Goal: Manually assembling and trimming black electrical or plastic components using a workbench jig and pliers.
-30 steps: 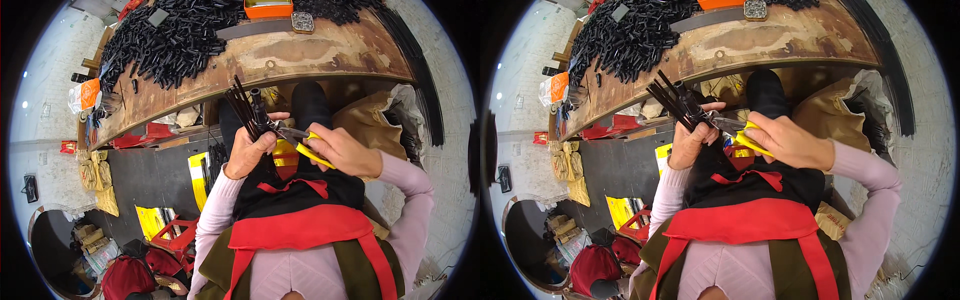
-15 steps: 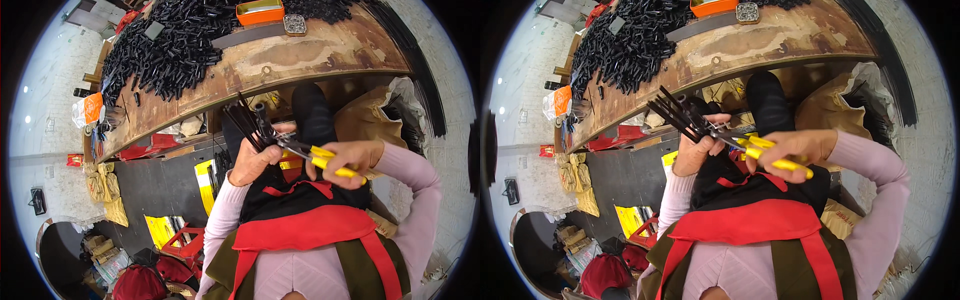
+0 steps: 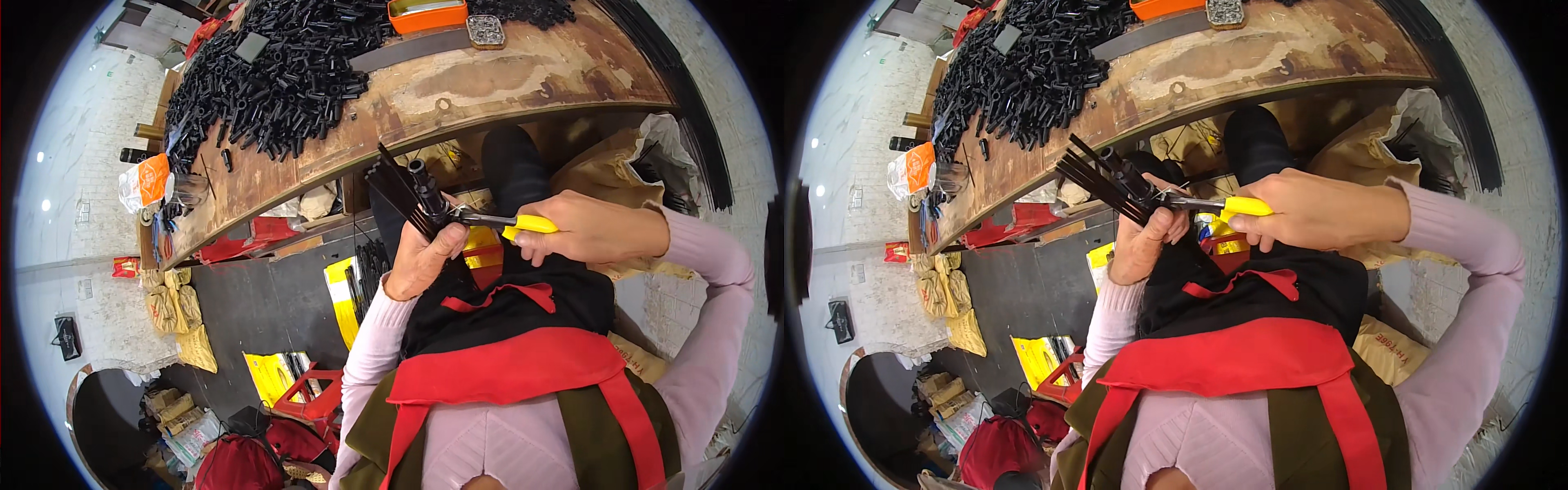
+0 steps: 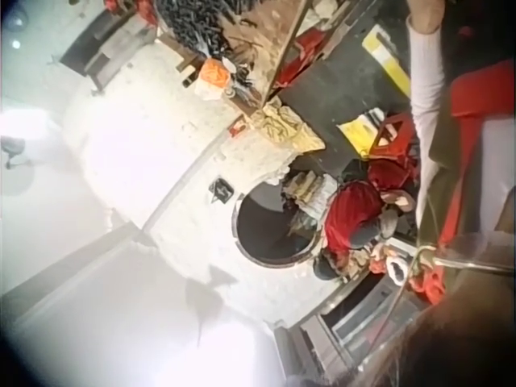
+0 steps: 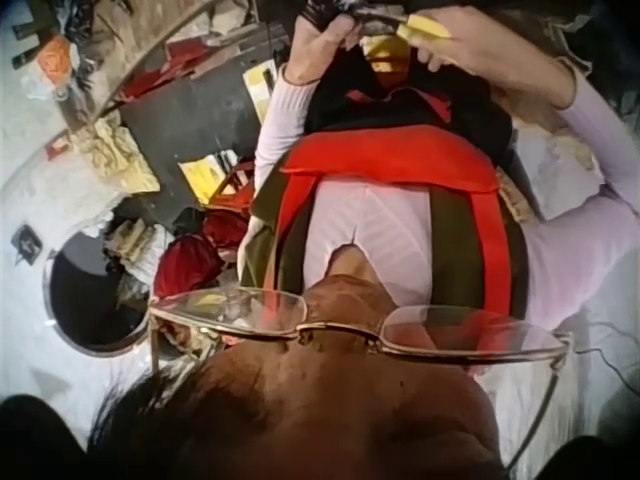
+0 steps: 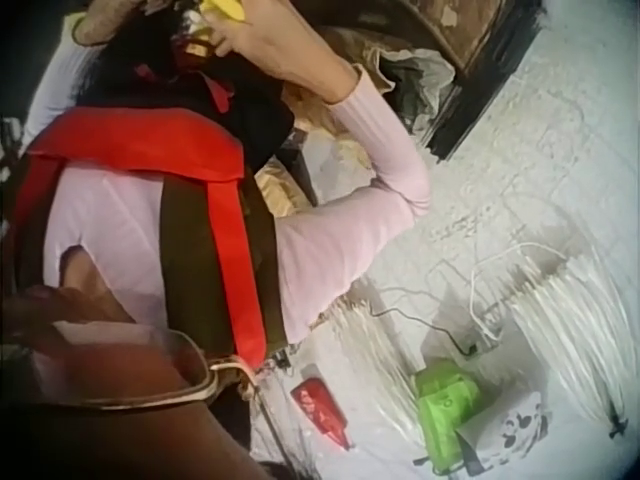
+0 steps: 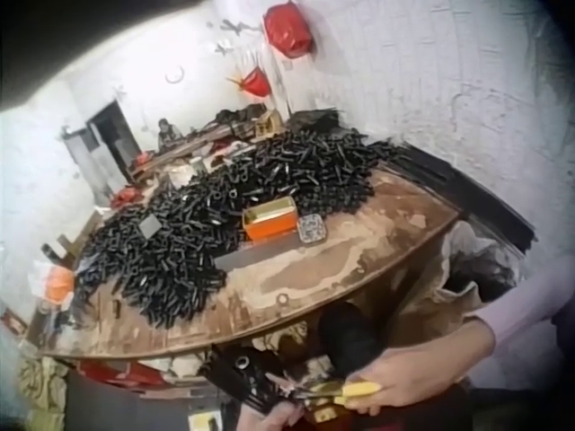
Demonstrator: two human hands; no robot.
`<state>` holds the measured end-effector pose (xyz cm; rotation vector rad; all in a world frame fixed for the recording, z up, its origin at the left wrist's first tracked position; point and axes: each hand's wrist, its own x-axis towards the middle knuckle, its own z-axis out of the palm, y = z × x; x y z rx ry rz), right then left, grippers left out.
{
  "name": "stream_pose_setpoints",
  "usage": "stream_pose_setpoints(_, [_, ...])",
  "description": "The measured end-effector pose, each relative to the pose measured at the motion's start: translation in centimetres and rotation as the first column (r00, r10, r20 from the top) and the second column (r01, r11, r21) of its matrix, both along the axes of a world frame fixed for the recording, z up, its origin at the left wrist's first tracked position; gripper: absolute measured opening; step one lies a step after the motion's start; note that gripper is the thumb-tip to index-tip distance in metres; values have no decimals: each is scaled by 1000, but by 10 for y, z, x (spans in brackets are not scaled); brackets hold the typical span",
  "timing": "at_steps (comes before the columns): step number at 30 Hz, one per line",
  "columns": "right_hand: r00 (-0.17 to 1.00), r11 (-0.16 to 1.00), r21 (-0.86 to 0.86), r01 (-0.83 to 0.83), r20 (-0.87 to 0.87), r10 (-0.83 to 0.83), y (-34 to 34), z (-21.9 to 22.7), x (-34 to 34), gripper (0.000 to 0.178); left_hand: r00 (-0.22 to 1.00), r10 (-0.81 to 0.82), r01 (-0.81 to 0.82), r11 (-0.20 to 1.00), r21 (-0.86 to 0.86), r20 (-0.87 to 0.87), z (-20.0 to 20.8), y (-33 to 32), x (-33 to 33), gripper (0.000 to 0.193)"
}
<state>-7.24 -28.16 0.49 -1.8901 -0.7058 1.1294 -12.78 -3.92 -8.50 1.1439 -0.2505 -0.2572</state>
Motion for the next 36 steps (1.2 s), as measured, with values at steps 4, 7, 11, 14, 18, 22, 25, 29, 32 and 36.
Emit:
stream_pose_setpoints(4, [999, 993, -111, 39, -20, -41, 10, 22, 1, 36, 1000, -8, 7, 1000, -8, -13, -1, 3, 2, 39])
stream_pose_setpoints(7, [996, 987, -147, 60, 74, -50, 11, 11, -3, 33, 999, -31, 31, 999, -25, -8, -1, 6, 3, 37])
stream_pose_setpoints(11, [969, 992, -3, 126, 215, -122, 10, -18, -15, 41, 999, -22, 20, 999, -49, -36, -7, 7, 4, 31])
stream_pose_setpoints(14, [947, 963, 26, 268, -188, -259, 11, -31, -29, 41, 998, -37, 34, 997, -66, -52, -6, 7, 5, 26])
stream_pose_setpoints(18, [863, 957, -185, 222, -420, -281, 8, 11, -10, 31, 997, -49, 48, 999, -22, -56, 0, 1, 7, 24])
stream_pose_setpoints(22, [974, 905, -424, -31, -218, -69, 15, 62, 19, 37, 999, -28, 30, 998, 50, -38, 0, -6, 7, 22])
stream_pose_setpoints(25, [983, 916, -401, -27, -176, -48, 19, 63, 24, 36, 999, 44, -44, 997, 63, -4, 3, -10, 4, 20])
stream_pose_setpoints(29, [997, 984, -179, 17, -68, -30, 18, 23, 15, 33, 983, 182, -176, 976, 127, -37, 2, -5, 4, 18])
stream_pose_setpoints(32, [874, 965, 259, 50, 457, -168, 4, -46, -6, 37, 981, 182, -177, 981, 77, -64, 4, -8, 8, 20])
stream_pose_setpoints(36, [521, 989, -2, 147, 850, -76, 5, -29, -18, 59, 968, 239, -244, 967, -67, -76, 2, -8, 2, 23])
